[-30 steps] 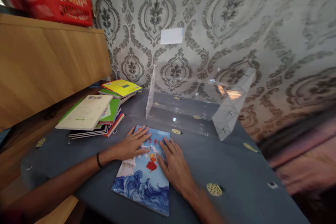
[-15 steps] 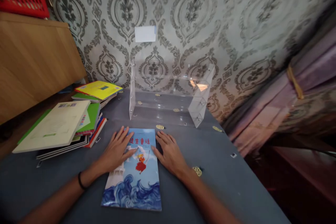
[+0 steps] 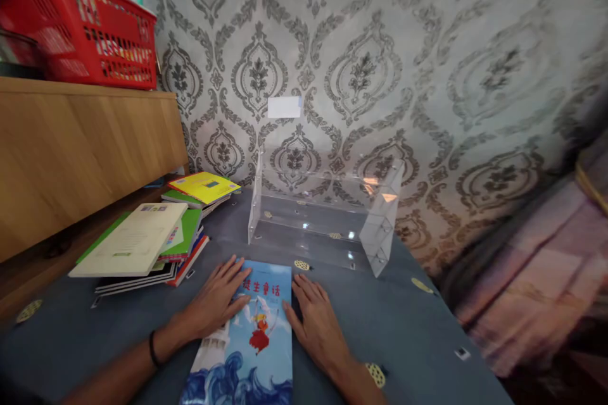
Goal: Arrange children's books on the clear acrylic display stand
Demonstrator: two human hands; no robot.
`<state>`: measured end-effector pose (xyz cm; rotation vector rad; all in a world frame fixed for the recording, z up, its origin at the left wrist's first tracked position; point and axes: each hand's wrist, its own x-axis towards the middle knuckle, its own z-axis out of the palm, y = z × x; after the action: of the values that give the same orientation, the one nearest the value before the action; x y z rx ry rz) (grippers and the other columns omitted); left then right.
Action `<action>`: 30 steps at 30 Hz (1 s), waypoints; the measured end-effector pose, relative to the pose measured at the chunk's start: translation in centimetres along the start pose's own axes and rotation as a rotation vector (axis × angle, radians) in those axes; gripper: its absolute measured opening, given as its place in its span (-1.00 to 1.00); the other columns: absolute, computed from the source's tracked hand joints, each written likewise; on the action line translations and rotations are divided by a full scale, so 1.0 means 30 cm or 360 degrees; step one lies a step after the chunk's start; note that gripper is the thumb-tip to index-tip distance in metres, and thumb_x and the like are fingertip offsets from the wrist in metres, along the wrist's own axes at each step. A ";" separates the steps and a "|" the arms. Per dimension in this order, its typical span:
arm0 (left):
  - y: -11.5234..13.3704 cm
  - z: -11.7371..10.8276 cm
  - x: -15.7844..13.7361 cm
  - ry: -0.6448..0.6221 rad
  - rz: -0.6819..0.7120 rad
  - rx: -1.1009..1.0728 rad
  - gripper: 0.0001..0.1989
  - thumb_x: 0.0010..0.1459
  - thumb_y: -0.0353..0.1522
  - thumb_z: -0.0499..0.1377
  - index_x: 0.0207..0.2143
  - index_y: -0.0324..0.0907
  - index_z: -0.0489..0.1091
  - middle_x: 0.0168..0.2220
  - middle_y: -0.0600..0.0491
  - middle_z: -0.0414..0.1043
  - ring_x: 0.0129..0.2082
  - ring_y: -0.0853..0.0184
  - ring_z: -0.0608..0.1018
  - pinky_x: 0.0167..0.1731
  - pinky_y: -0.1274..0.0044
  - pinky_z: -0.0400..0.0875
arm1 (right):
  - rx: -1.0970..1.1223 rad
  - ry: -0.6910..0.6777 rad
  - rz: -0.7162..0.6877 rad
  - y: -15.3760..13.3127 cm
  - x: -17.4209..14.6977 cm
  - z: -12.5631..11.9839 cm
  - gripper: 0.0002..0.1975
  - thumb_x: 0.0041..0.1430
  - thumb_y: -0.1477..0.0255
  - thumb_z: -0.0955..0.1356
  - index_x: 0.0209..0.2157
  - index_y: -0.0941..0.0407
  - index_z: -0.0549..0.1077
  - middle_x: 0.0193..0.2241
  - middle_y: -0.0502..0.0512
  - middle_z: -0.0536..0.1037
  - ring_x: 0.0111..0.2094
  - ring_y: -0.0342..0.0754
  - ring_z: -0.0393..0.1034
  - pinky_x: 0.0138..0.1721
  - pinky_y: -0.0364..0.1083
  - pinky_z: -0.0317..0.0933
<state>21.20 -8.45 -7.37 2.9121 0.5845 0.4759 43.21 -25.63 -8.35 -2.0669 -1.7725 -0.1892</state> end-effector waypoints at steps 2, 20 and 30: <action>-0.002 -0.002 -0.003 -0.0001 0.0000 -0.0007 -0.43 0.40 -0.07 0.03 0.34 -0.12 0.25 0.40 -0.16 0.18 0.42 -0.02 0.19 0.29 0.08 0.26 | 0.0014 0.0023 0.0013 -0.003 -0.002 0.010 -0.50 0.43 0.23 0.18 0.17 0.22 0.49 0.19 0.37 0.49 0.26 0.23 0.35 0.24 0.28 0.27; -0.077 0.082 -0.006 0.0133 -0.0064 -0.0051 -0.51 0.42 -0.14 -0.01 0.31 -0.05 0.31 0.40 -0.14 0.17 0.40 -0.01 0.24 0.28 0.07 0.27 | -0.0238 0.0219 0.0009 -0.139 0.051 -0.036 -0.47 0.35 0.46 0.24 0.31 0.30 0.30 0.34 0.45 0.25 0.39 0.27 0.09 0.33 0.33 0.10; -0.101 0.078 -0.002 0.0236 0.0043 -0.0084 -0.53 0.37 -0.33 -0.07 0.26 -0.18 0.33 0.32 -0.19 0.31 0.33 0.06 0.36 0.27 0.12 0.32 | 0.0110 -0.0309 -0.0129 -0.305 0.210 0.023 -0.41 0.41 0.32 0.26 0.33 0.38 0.23 0.32 0.45 0.29 0.39 0.18 0.12 0.38 0.19 0.05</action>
<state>20.86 -5.84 -10.15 2.8553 0.5433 0.7047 35.38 -18.61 -4.72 -2.0244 -1.9494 0.0517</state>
